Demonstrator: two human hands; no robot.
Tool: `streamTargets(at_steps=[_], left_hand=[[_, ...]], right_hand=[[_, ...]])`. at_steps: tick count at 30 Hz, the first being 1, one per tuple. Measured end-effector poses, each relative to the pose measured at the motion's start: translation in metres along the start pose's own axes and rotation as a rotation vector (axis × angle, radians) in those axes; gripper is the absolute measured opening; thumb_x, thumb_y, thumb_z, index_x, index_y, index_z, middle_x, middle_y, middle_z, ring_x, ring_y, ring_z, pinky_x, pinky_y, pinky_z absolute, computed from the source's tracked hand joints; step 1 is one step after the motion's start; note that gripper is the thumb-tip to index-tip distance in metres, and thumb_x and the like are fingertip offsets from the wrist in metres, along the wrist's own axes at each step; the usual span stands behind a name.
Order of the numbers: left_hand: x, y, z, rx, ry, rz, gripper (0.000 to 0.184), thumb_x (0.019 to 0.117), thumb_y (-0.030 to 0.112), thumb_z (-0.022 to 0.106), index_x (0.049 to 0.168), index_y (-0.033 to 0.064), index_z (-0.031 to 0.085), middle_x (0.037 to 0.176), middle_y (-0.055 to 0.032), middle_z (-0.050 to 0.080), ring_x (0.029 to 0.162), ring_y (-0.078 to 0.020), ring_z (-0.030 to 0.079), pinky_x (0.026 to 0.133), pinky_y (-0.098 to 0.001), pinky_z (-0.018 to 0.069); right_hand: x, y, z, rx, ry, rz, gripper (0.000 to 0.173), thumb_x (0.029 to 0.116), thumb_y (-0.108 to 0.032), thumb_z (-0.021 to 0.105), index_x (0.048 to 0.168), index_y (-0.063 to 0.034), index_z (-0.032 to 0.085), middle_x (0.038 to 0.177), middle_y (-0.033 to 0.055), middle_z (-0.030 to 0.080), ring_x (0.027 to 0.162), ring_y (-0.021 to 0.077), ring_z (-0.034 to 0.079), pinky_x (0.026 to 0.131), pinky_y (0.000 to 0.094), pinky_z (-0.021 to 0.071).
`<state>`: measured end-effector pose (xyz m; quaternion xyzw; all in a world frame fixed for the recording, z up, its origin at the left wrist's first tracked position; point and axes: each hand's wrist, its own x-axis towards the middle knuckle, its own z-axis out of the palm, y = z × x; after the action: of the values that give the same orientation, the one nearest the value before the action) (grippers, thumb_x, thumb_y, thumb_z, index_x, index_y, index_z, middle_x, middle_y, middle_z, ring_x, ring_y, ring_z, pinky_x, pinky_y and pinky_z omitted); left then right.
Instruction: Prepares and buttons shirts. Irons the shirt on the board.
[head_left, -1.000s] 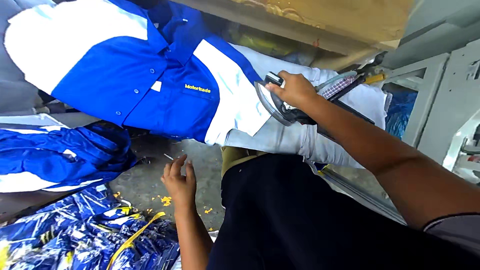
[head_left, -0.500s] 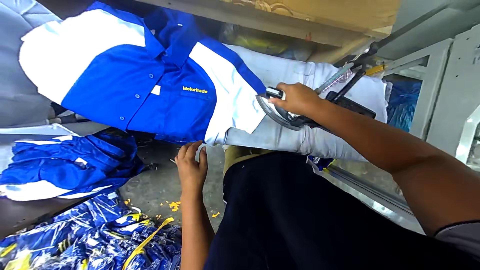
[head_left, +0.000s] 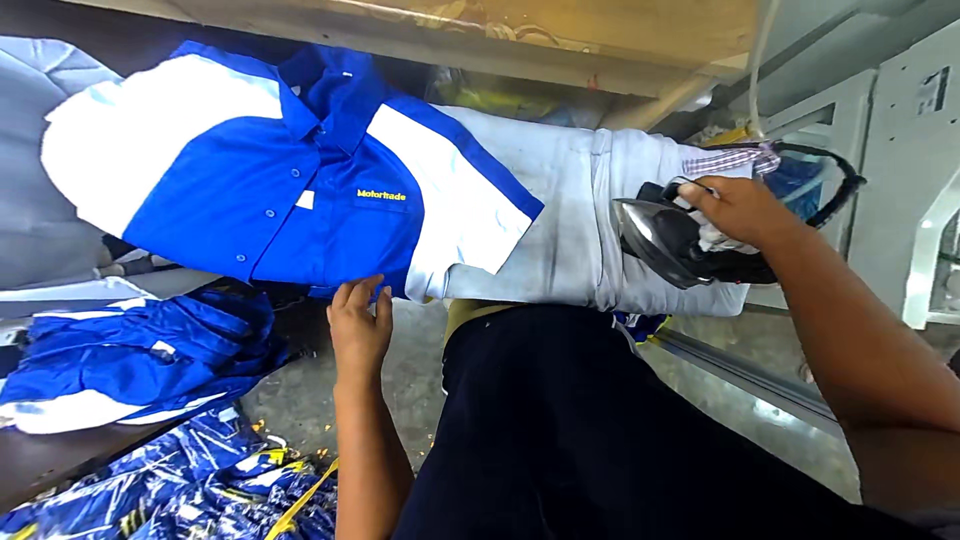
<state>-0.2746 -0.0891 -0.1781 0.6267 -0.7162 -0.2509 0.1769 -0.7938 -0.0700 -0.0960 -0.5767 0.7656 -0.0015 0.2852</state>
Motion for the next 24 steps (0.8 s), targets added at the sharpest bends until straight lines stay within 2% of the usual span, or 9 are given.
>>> streamTargets(at_steps=[3,6,8,11,16,18,21,24], left_hand=[[0.015,0.003,-0.008,0.02,-0.015,0.009,0.029,0.102,0.011,0.057,0.122,-0.0085,0.067,0.123,-0.0328,0.063,0.116,-0.0497,0.06,0.1,-0.0662,0.0432],[0.025,0.005,-0.012,0.028,-0.019,0.04,0.029,0.1022,0.01,0.057,0.122,-0.0086,0.067,0.123,-0.0323,0.063,0.114,-0.0492,0.061,0.098,-0.0662,0.0442],[0.029,0.007,-0.014,0.04,-0.024,0.045,0.029,0.1019,0.01,0.057,0.122,-0.0082,0.067,0.124,-0.0319,0.063,0.115,-0.0486,0.061,0.099,-0.0654,0.0447],[0.031,0.007,-0.01,0.055,-0.059,0.044,0.028,0.1018,0.009,0.057,0.121,-0.0081,0.068,0.123,-0.0311,0.064,0.115,-0.0486,0.061,0.098,-0.066,0.0441],[0.045,0.004,-0.014,0.07,-0.13,0.086,0.028,0.103,0.011,0.058,0.122,-0.007,0.068,0.124,-0.0297,0.064,0.117,-0.0476,0.06,0.101,-0.0652,0.0438],[0.056,0.004,-0.023,0.073,-0.14,0.086,0.03,0.1039,0.013,0.057,0.123,-0.0064,0.067,0.127,-0.0294,0.063,0.12,-0.0475,0.059,0.103,-0.0656,0.0419],[0.079,0.003,-0.036,0.048,-0.1,0.1,0.03,0.1044,0.015,0.057,0.123,-0.0067,0.067,0.129,-0.031,0.061,0.123,-0.049,0.056,0.104,-0.0664,0.04],[0.113,0.004,-0.047,-0.004,-0.07,0.116,0.033,0.1027,0.017,0.059,0.123,-0.0071,0.067,0.13,-0.0327,0.059,0.128,-0.0495,0.053,0.108,-0.065,0.038]], right_hand=[[-0.003,0.026,0.004,-0.03,0.09,0.038,0.061,0.1124,-0.041,0.036,0.117,0.0107,0.066,0.104,0.0413,0.066,0.104,0.0631,0.062,0.088,0.0792,0.0413],[0.004,0.046,0.014,-0.056,0.112,0.118,0.065,0.1118,-0.047,0.035,0.12,0.0103,0.066,0.106,0.0423,0.065,0.106,0.0644,0.062,0.088,0.0802,0.0414],[0.007,0.055,0.021,-0.063,0.147,0.125,0.067,0.1113,-0.048,0.036,0.117,0.011,0.066,0.102,0.0423,0.065,0.101,0.0646,0.063,0.084,0.0802,0.0427],[0.005,0.056,0.024,-0.061,0.166,0.127,0.069,0.1105,-0.051,0.035,0.119,0.0098,0.066,0.103,0.0426,0.065,0.101,0.0658,0.062,0.083,0.0811,0.042],[0.002,0.049,0.022,-0.09,0.186,0.18,0.071,0.11,-0.054,0.031,0.128,0.0062,0.064,0.117,0.0423,0.063,0.113,0.0657,0.059,0.088,0.0826,0.0397],[-0.002,0.04,0.023,-0.065,0.29,0.139,0.068,0.1111,-0.048,0.03,0.128,0.0093,0.063,0.123,0.0416,0.061,0.119,0.0632,0.056,0.095,0.0799,0.039],[-0.014,0.016,0.02,0.015,0.484,0.119,0.057,0.111,-0.038,0.038,0.128,0.0108,0.062,0.125,0.0402,0.06,0.123,0.0592,0.054,0.104,0.0716,0.0385],[-0.034,-0.026,0.021,0.098,0.614,0.047,0.048,0.1108,-0.028,0.043,0.126,0.0131,0.062,0.121,0.0388,0.062,0.115,0.0529,0.06,0.1,0.0615,0.0472]])
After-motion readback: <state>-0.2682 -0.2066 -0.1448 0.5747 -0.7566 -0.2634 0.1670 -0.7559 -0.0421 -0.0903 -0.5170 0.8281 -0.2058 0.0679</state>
